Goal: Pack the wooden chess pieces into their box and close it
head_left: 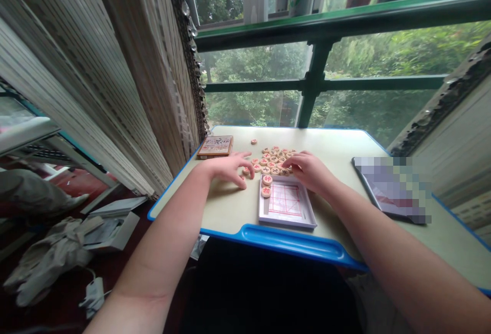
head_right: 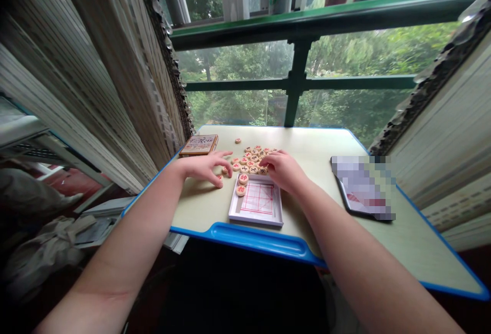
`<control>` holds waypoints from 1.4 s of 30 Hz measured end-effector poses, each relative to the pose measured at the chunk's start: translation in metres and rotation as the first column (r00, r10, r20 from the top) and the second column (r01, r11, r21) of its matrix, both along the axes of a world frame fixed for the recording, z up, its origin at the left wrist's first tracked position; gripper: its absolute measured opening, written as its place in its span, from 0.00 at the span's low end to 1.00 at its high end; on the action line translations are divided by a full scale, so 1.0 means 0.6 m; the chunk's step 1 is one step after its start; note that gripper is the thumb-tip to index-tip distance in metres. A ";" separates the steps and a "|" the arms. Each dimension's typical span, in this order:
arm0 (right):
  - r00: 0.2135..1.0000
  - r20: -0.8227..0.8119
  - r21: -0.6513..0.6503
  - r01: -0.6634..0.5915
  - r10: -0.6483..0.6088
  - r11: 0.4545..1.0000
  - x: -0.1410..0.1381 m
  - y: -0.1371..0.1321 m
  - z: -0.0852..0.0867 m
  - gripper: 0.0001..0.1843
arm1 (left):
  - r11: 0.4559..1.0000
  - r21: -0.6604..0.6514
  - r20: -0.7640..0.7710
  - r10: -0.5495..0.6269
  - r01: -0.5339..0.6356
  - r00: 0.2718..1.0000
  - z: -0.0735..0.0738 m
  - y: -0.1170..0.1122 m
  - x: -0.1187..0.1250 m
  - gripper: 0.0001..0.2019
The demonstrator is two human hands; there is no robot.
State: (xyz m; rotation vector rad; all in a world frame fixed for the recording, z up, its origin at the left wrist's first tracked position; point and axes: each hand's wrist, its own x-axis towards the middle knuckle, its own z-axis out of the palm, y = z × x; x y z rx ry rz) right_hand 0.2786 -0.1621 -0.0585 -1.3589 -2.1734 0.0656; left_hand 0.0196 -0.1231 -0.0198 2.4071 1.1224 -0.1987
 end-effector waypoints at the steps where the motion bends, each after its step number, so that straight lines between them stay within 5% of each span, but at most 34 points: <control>1: 1.000 0.000 0.001 -0.002 0.002 1.000 -0.001 -0.001 0.001 0.18 | 1.000 0.007 0.008 -0.001 0.001 1.000 0.001 0.001 -0.002 0.24; 5: 1.000 -0.019 0.032 -0.010 0.011 0.999 -0.001 -0.004 0.004 0.18 | 0.997 0.062 0.004 0.051 -0.051 0.999 0.008 0.005 -0.016 0.29; 15: 0.999 -0.010 0.060 -0.043 0.044 0.997 -0.007 -0.007 0.003 0.15 | 0.977 -0.030 -0.092 0.207 -0.210 0.974 -0.002 0.014 -0.022 0.24; 20: 0.999 0.004 0.057 -0.046 0.046 0.997 -0.006 -0.005 0.002 0.16 | 0.982 -0.078 0.029 0.177 -0.174 0.984 0.003 0.007 -0.018 0.15; 23: 0.998 0.010 0.053 -0.056 0.056 0.997 -0.008 -0.009 0.005 0.15 | 0.987 -0.106 0.227 0.139 -0.117 0.964 0.012 -0.001 -0.014 0.13; 28: 0.987 -0.034 0.145 -0.150 0.156 0.978 -0.028 -0.034 0.022 0.09 | 0.950 -0.311 0.621 0.173 0.038 0.764 0.017 -0.019 0.010 0.14; 33: 0.957 -0.094 0.165 -0.259 0.276 0.952 -0.050 -0.052 0.027 0.09 | 0.855 -0.515 0.638 0.331 0.066 0.695 0.000 -0.021 0.036 0.15; 42: 0.952 -0.096 -0.004 -0.292 0.290 0.956 -0.059 -0.049 0.011 0.05 | 0.836 -0.545 0.630 0.358 0.064 0.689 -0.029 -0.008 0.046 0.13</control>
